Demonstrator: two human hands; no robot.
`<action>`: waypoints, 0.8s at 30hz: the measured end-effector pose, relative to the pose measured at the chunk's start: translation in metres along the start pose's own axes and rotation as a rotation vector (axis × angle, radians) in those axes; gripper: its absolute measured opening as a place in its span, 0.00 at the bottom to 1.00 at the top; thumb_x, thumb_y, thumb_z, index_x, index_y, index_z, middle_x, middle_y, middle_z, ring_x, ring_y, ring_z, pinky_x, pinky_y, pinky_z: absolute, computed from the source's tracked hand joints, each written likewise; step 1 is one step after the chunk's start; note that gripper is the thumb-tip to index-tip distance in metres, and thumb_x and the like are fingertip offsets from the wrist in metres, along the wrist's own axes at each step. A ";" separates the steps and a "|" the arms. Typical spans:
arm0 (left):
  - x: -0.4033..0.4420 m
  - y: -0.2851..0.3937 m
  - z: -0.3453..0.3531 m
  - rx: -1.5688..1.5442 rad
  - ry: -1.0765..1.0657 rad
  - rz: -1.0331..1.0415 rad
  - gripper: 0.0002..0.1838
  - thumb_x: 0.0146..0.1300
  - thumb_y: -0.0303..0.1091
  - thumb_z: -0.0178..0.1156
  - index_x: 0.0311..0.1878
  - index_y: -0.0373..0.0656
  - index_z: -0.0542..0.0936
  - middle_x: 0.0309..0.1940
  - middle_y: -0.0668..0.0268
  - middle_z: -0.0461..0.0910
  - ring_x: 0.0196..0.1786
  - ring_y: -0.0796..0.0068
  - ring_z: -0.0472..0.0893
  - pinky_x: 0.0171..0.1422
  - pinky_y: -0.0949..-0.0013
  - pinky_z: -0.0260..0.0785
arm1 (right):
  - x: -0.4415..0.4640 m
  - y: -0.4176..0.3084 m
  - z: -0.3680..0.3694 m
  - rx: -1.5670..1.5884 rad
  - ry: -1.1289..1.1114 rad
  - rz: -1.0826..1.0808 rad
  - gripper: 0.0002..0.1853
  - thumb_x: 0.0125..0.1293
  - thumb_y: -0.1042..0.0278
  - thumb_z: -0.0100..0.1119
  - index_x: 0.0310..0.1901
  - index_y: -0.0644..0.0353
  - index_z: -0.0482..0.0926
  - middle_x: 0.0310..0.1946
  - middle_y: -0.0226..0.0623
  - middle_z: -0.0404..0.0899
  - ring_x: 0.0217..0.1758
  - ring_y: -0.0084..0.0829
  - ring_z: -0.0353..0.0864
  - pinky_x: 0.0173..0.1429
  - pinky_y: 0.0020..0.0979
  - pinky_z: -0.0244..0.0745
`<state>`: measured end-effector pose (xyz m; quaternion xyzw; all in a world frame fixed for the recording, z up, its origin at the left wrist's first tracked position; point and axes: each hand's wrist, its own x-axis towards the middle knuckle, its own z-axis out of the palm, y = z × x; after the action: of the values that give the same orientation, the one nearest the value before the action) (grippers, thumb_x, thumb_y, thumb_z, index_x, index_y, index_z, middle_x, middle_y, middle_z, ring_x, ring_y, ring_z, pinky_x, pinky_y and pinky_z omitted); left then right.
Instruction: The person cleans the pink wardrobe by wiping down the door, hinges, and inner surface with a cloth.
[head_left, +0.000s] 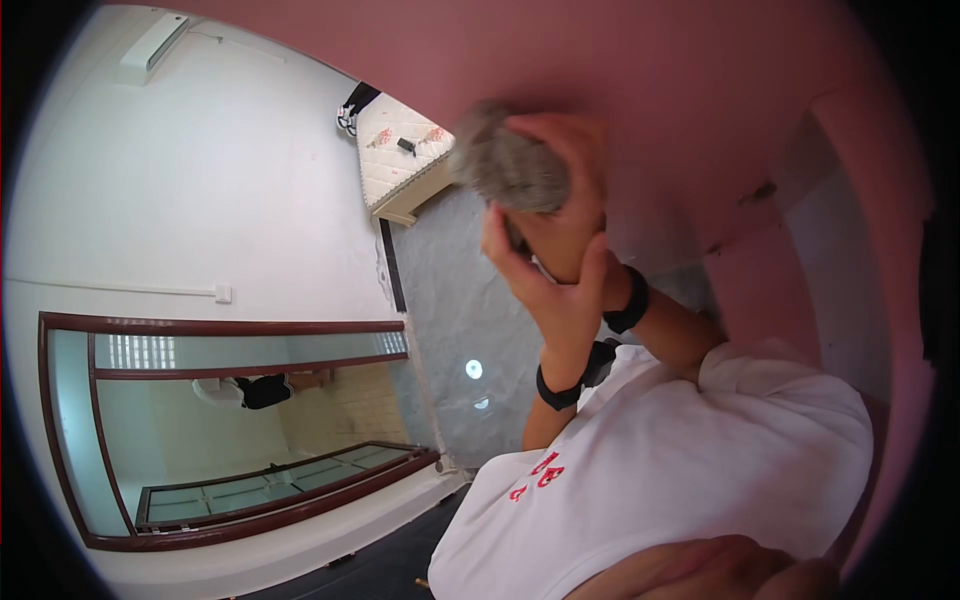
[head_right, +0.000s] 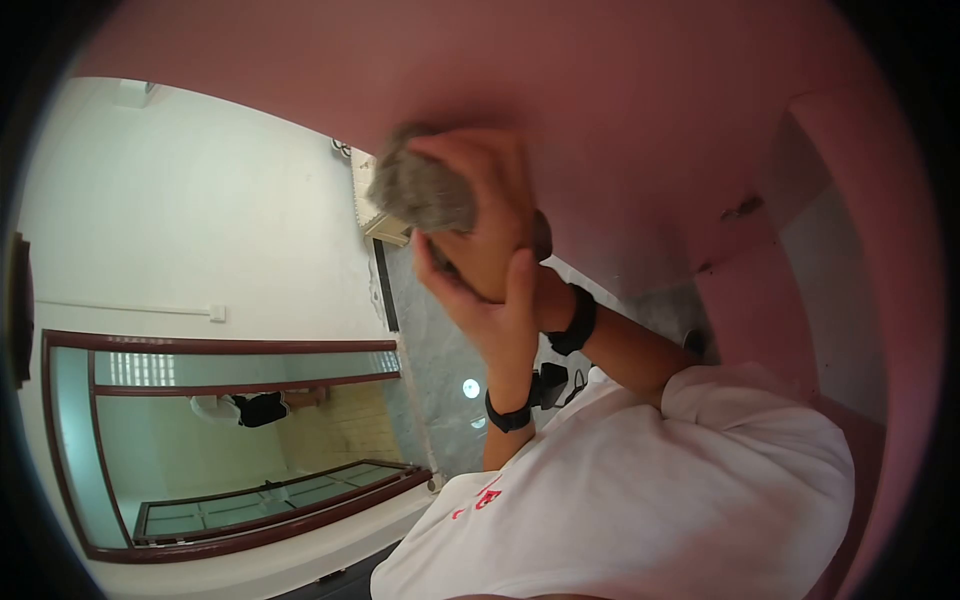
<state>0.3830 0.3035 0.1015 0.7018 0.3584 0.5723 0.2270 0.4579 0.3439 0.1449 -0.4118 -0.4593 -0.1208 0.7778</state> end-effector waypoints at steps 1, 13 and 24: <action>0.001 0.002 -0.005 0.030 0.038 -0.035 0.56 0.57 0.35 0.80 0.81 0.32 0.55 0.74 0.47 0.62 0.77 0.50 0.65 0.79 0.52 0.60 | 0.001 -0.007 0.007 0.013 -0.051 0.009 0.35 0.50 0.82 0.73 0.63 0.56 0.78 0.58 0.42 0.77 0.61 0.42 0.79 0.63 0.39 0.77; -0.030 0.028 0.038 -0.152 -0.041 0.089 0.55 0.62 0.45 0.76 0.82 0.30 0.54 0.74 0.43 0.59 0.75 0.45 0.63 0.76 0.50 0.60 | 0.021 -0.003 -0.065 -0.006 -0.193 0.020 0.29 0.54 0.85 0.71 0.60 0.64 0.80 0.55 0.41 0.81 0.56 0.36 0.84 0.61 0.35 0.80; -0.014 0.084 0.159 -0.250 -0.311 0.215 0.52 0.60 0.40 0.75 0.83 0.35 0.57 0.74 0.41 0.62 0.73 0.39 0.68 0.75 0.47 0.65 | 0.083 0.049 -0.162 -0.030 0.286 0.267 0.29 0.57 0.81 0.74 0.61 0.57 0.78 0.57 0.38 0.77 0.57 0.36 0.80 0.62 0.37 0.78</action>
<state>0.5559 0.2539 0.1149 0.7824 0.1683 0.5179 0.3023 0.6309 0.2690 0.1477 -0.4591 -0.2835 -0.0805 0.8381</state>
